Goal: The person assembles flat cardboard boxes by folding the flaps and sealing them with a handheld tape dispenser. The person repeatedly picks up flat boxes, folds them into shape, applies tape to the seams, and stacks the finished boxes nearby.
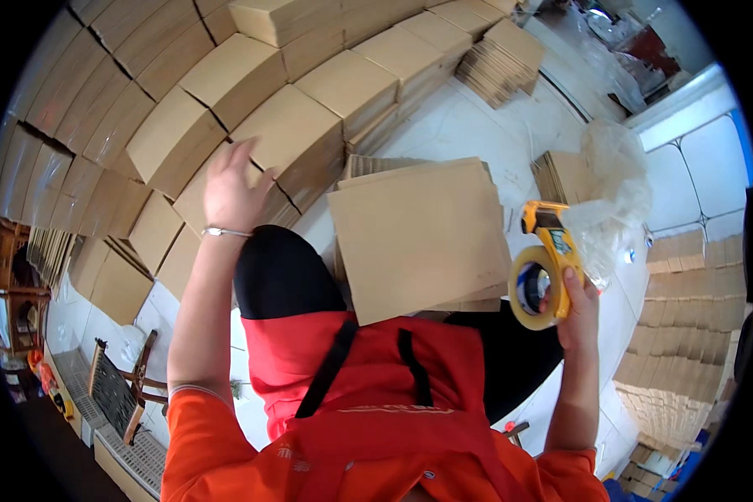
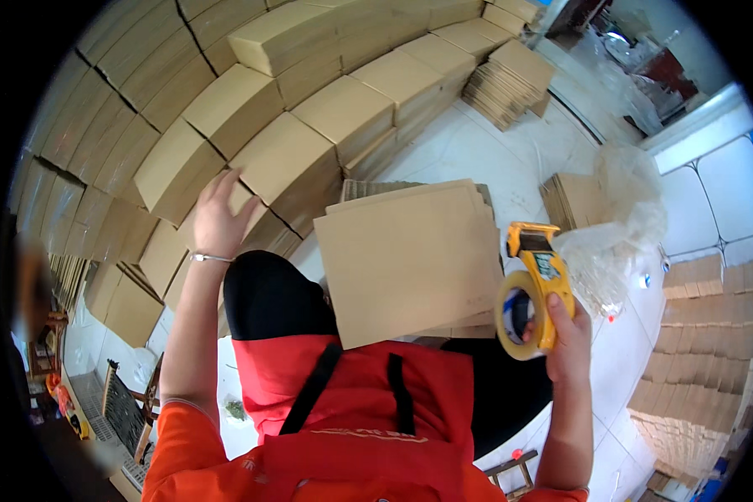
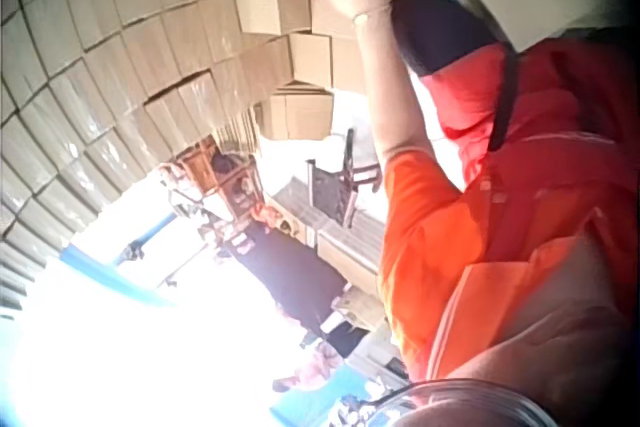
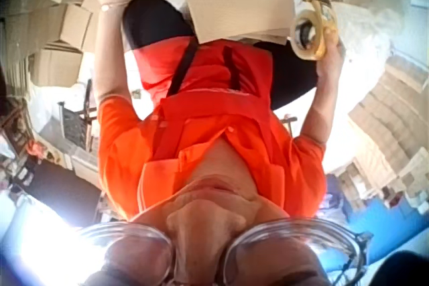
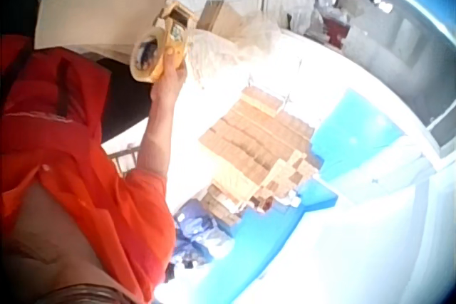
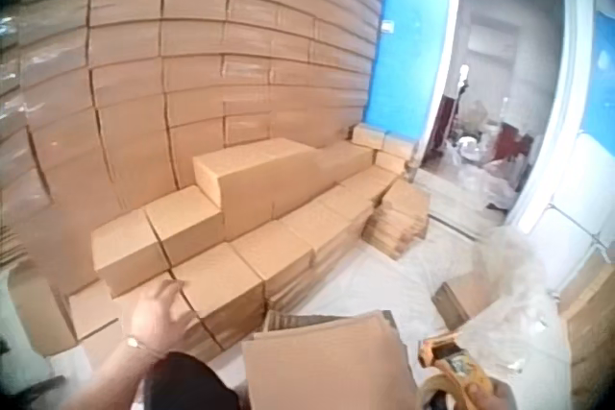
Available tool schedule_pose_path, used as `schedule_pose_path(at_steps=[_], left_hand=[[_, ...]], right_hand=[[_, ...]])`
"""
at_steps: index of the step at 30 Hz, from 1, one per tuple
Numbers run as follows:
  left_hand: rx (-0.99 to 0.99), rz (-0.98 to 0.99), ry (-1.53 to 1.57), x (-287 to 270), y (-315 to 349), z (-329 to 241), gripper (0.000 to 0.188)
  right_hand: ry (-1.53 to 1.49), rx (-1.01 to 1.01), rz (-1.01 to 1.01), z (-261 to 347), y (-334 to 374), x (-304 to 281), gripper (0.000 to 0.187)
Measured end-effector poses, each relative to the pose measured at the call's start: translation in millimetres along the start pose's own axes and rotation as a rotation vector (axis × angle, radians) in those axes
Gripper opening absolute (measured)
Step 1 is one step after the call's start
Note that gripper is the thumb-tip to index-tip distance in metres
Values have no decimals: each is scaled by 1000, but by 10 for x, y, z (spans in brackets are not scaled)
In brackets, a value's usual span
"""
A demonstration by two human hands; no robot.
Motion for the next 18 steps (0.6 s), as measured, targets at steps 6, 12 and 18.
schedule_pose_path(at_steps=[6,12,18], left_hand=[[240,709,-328,714,332,-1568,107],[84,890,-363,654,170,-1595,104],[358,910,205,-425,17,-1925,37]], right_hand=[[-452,63,48,-222,74,65,64],[-494,-40,64,-205,197,-16,41],[63,-120,3,-47,82,-66,38]])
Point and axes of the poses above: each hand's wrist, its own y-axis away from the middle knuckle, its own x-axis out of the palm, z = x × y, the point moved 3 cm from there along -y, towards the middle knuckle, and after that the axes turned 4 degrees about -x, right-handed, at the moved point
